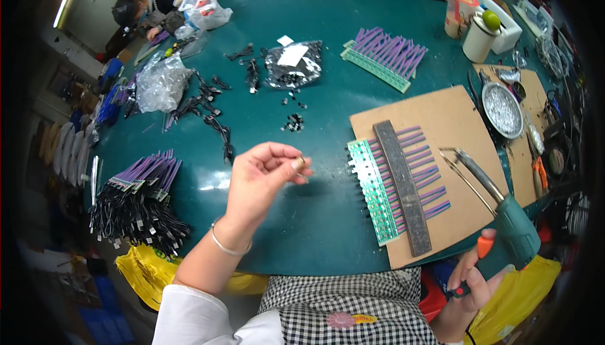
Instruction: The person assembles circuit boards by positioning electronic components and wires onto the boards and soldering them using a handheld soldering tool.
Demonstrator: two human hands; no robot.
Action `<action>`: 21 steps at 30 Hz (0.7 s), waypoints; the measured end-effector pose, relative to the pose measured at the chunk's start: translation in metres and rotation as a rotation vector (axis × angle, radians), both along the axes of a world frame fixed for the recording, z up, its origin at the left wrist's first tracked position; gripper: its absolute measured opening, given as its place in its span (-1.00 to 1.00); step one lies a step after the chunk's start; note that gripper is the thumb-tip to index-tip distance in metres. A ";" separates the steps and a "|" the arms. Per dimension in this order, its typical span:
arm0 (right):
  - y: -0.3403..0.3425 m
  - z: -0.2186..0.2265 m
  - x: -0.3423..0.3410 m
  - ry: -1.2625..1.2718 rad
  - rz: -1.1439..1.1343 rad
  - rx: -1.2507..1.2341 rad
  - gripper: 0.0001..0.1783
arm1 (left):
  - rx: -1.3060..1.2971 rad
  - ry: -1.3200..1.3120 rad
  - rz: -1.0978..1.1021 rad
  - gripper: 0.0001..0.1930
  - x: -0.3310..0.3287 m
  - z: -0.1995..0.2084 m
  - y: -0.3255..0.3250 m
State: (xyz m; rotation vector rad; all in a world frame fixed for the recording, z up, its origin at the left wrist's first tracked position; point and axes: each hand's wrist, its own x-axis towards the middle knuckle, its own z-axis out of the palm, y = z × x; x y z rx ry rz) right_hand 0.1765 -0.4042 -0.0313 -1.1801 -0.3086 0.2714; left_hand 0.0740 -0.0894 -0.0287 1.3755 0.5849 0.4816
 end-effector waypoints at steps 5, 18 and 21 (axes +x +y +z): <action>0.031 0.011 -0.023 0.153 0.130 -0.111 -0.33 | 0.783 -0.250 -0.292 -0.80 -0.016 0.007 -0.071; 0.021 -0.001 -0.027 0.042 0.496 -0.201 -0.35 | 0.991 -0.528 -0.529 -0.87 -0.008 -0.003 -0.116; 0.021 -0.001 -0.024 -0.015 0.510 -0.222 -0.33 | 0.630 -0.244 -0.588 -0.87 -0.013 -0.005 -0.117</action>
